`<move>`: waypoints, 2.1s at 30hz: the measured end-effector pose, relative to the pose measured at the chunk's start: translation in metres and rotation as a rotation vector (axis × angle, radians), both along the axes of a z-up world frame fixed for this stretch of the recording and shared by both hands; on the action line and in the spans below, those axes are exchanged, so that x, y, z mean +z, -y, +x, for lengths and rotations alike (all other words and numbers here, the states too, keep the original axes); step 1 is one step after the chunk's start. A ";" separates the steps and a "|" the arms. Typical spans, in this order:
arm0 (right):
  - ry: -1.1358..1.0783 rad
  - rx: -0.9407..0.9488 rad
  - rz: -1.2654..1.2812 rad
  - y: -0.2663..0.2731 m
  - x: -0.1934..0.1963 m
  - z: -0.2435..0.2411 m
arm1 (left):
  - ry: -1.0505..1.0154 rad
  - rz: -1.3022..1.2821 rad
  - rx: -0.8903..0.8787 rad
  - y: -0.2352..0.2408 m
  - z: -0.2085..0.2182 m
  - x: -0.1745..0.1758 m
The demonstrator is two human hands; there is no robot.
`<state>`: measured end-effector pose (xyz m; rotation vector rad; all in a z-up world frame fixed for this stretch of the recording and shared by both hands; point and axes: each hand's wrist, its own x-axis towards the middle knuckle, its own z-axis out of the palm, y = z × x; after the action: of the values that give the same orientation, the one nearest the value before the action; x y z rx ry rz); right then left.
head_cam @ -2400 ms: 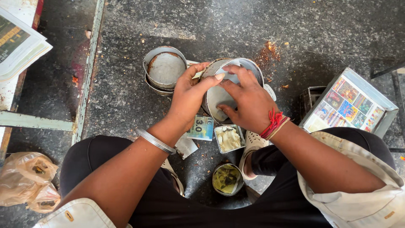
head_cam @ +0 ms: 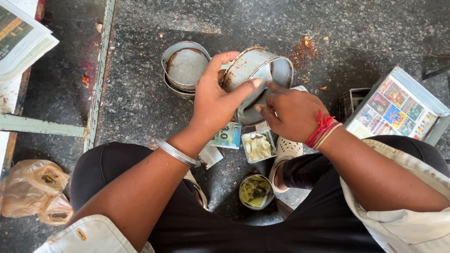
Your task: The person sits on the floor and scrubs the inside of small metal containers using a folded newspaper and a paste from a nearby tin. They repeatedly apply the paste, scrub the interior surfaces, and stack the cleaned containers.
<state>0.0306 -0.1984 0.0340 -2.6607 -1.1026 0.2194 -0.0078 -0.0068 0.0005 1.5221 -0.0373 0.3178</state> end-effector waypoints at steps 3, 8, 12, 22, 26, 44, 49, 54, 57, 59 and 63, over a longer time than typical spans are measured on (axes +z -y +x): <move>0.018 -0.028 -0.058 -0.002 -0.003 0.003 | 0.010 -0.023 -0.006 -0.001 0.000 -0.001; 0.041 -0.048 -0.019 -0.005 -0.005 0.000 | 0.027 0.045 0.044 -0.002 0.003 -0.003; 0.030 -0.082 -0.047 -0.004 -0.005 0.002 | -0.026 -0.005 0.030 -0.003 0.002 -0.004; 0.119 0.022 0.286 -0.006 0.000 -0.003 | -0.259 -0.301 -0.084 -0.003 0.004 -0.007; 0.036 -0.055 0.245 -0.006 0.007 -0.005 | -0.256 -0.313 -0.127 -0.004 0.005 -0.006; -0.188 0.176 0.202 -0.010 0.012 -0.014 | -0.398 -0.256 -0.192 -0.009 0.008 -0.003; -0.162 0.376 0.312 -0.012 0.018 -0.015 | -0.436 -0.220 -0.196 -0.014 0.009 0.002; -0.156 0.229 0.202 -0.011 0.023 -0.017 | -0.404 -0.165 -0.209 -0.016 0.008 0.002; -0.119 0.239 0.227 -0.012 0.022 -0.016 | -0.415 -0.170 -0.248 -0.017 0.007 0.002; -0.101 0.293 0.253 -0.013 0.020 -0.019 | -0.443 -0.194 -0.273 -0.016 0.008 0.003; -0.237 0.373 0.202 -0.015 0.019 -0.022 | -0.458 -0.204 -0.299 -0.015 0.010 0.003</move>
<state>0.0082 -0.1831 0.0531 -2.1720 -1.4448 0.4524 0.0018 0.0081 0.0036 1.3322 0.1260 -0.2619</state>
